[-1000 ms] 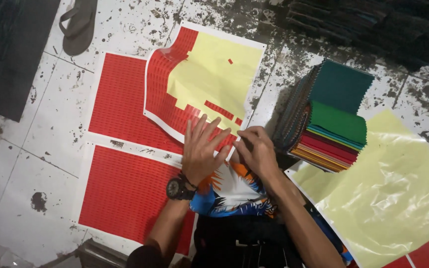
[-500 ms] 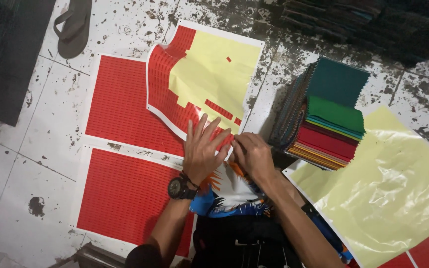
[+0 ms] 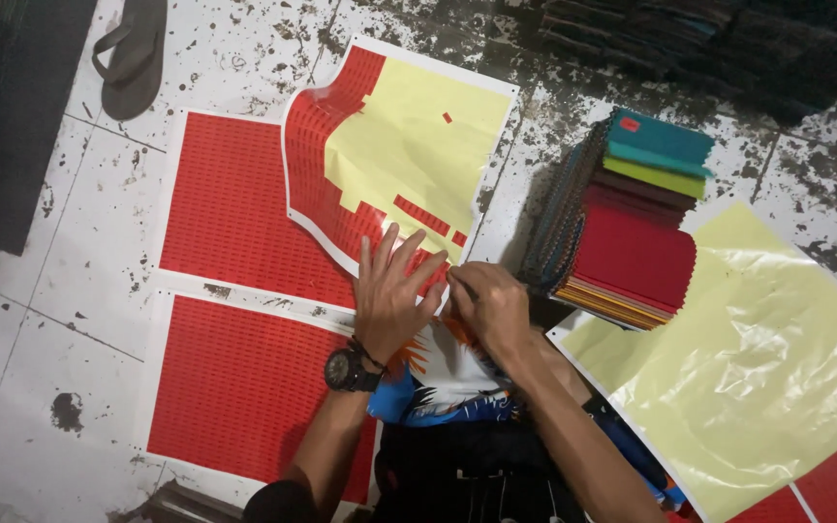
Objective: Peeling small red stickers from a sheet and applying them to the edges of various colored fabric swatches in a sample book.
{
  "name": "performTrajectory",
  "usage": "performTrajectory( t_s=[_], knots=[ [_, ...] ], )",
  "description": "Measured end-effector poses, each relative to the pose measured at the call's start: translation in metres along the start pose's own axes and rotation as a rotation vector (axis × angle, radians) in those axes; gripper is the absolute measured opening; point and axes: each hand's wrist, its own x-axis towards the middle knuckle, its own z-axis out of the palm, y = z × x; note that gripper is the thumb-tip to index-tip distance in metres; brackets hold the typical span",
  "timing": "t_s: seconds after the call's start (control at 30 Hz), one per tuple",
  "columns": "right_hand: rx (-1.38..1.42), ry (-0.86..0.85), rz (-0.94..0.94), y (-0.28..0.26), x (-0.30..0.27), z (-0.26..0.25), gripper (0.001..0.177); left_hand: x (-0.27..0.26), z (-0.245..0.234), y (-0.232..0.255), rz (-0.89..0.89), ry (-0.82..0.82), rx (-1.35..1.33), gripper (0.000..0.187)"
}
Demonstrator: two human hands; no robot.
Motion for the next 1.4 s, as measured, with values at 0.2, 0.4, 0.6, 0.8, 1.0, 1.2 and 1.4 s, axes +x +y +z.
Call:
performTrajectory(
  t_s=[0.2,0.4,0.6,0.8,1.0,1.2,1.4],
  knots=[
    [0.307,0.085,0.134,-0.024,0.016,-0.025,0.012,0.006,-0.01,0.01,-0.096,0.03,-0.103,0.04],
    [0.742,-0.154,0.415,-0.024,0.017,-0.035,0.041,0.01,-0.006,0.022,-0.404,0.052,-0.315,0.01],
    [0.22,-0.168,0.253,-0.013,0.021,-0.017,0.037,0.011,-0.003,0.021,-0.421,0.06,-0.232,0.009],
    [0.044,-0.066,0.119,0.005,0.005,0.007,0.024,0.002,0.007,0.004,-0.1,0.059,-0.088,0.034],
    [0.022,0.048,0.145,-0.009,0.008,0.004,0.008,0.005,0.002,0.004,-0.059,-0.004,-0.066,0.053],
    [0.507,0.013,0.383,-0.01,0.008,-0.013,0.015,0.009,-0.008,0.014,-0.23,0.071,-0.327,0.059],
    [0.759,-0.126,0.495,-0.01,0.01,-0.012,0.049,0.012,-0.009,0.016,-0.415,0.094,-0.46,0.052]
  ],
)
